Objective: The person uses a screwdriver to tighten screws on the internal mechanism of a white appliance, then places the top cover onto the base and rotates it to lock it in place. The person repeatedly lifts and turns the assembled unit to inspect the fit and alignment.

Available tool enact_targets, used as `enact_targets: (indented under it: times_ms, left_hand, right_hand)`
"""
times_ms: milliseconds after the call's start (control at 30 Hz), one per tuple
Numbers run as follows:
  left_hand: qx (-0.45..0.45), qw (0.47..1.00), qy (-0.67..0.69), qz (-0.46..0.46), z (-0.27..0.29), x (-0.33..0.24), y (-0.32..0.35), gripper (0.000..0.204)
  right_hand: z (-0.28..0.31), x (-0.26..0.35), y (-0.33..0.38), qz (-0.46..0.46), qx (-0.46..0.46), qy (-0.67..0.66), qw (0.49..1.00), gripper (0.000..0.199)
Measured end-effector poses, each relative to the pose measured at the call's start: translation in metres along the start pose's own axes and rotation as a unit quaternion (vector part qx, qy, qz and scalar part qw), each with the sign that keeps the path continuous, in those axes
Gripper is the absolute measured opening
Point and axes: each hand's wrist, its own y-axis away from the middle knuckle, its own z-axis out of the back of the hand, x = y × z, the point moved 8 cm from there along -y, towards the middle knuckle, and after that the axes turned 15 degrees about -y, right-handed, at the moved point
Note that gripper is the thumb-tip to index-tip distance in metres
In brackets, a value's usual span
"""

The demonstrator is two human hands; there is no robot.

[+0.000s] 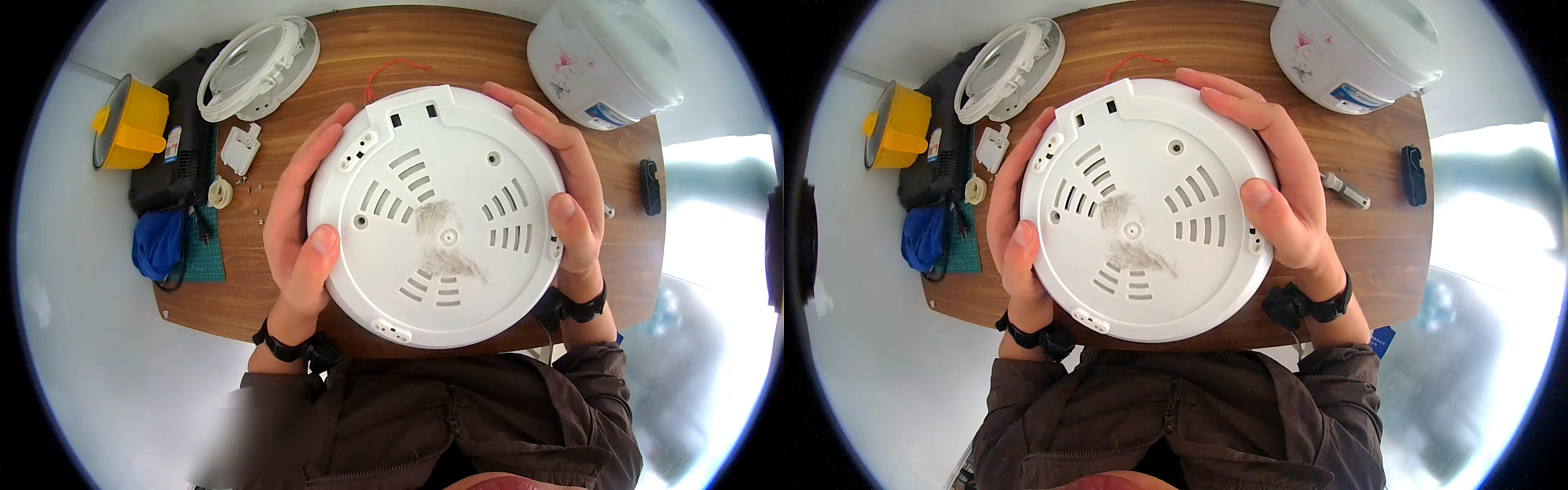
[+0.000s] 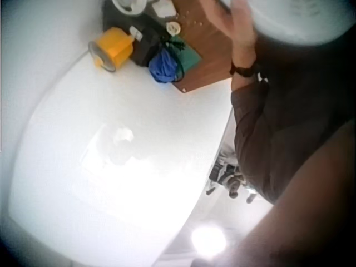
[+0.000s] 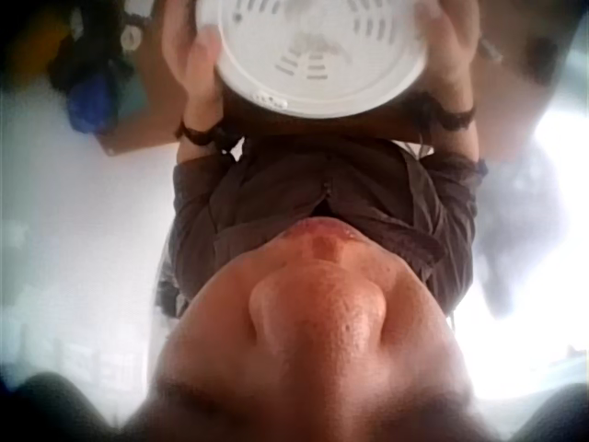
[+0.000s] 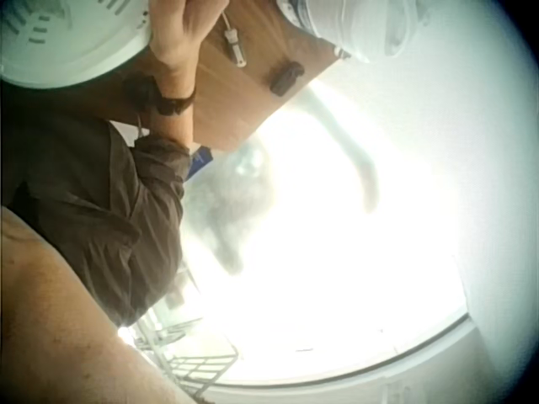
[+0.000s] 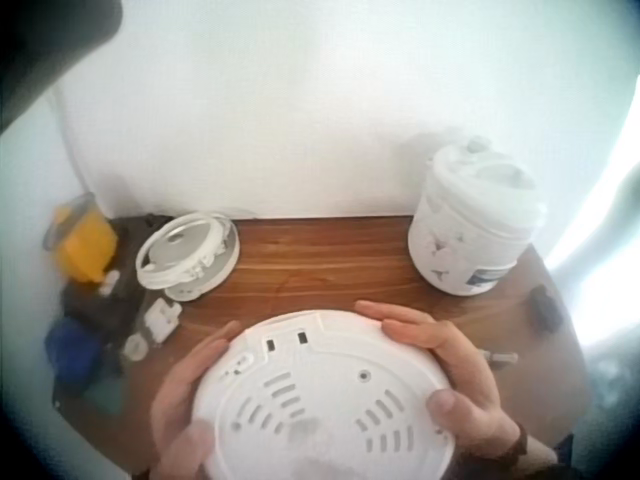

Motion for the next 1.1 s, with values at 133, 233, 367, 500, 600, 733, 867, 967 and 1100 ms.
enact_targets:
  times_ms: [133,233,367,500,600,733,867,967,1100]
  left_hand:
    - [0.001,1.0,0.022,-0.005,0.0,0.001,0.001,0.081]
    - [-0.001,0.999,0.039,-0.018,-0.001,0.003,0.002,0.081]
    - [0.019,0.997,0.058,-0.04,0.0,0.002,0.001,0.076]
    - [0.034,0.995,0.065,-0.06,0.001,0.004,0.001,0.069]
    - [0.028,0.993,0.104,-0.051,-0.001,0.007,0.003,0.064]
    - [0.029,0.994,0.086,-0.064,-0.003,0.008,0.004,0.059]
    - [0.059,0.989,0.095,-0.098,-0.005,0.003,0.003,0.061]
    - [0.049,0.987,0.134,-0.079,-0.006,0.015,0.002,0.058]
    - [0.044,0.983,0.153,-0.093,-0.002,0.009,0.004,0.055]
  right_hand:
    - [-0.002,0.003,0.003,0.016,0.018,0.061,0.998,0.066]
    - [-0.008,0.017,0.004,0.038,0.044,0.174,0.983,0.061]
    - [-0.01,0.028,0.011,0.054,0.069,0.297,0.951,0.057]
    - [-0.022,0.03,0.015,0.068,0.052,0.318,0.944,0.071]
    - [-0.027,0.031,0.02,0.108,0.049,0.36,0.925,0.083]
    - [-0.024,0.028,0.031,0.1,0.018,0.376,0.921,0.074]
    - [-0.025,0.027,0.037,0.096,-0.016,0.374,0.922,0.065]
    - [-0.03,0.027,0.038,0.099,-0.023,0.366,0.925,0.064]
    - [-0.03,0.026,0.037,0.1,-0.028,0.358,0.928,0.064]
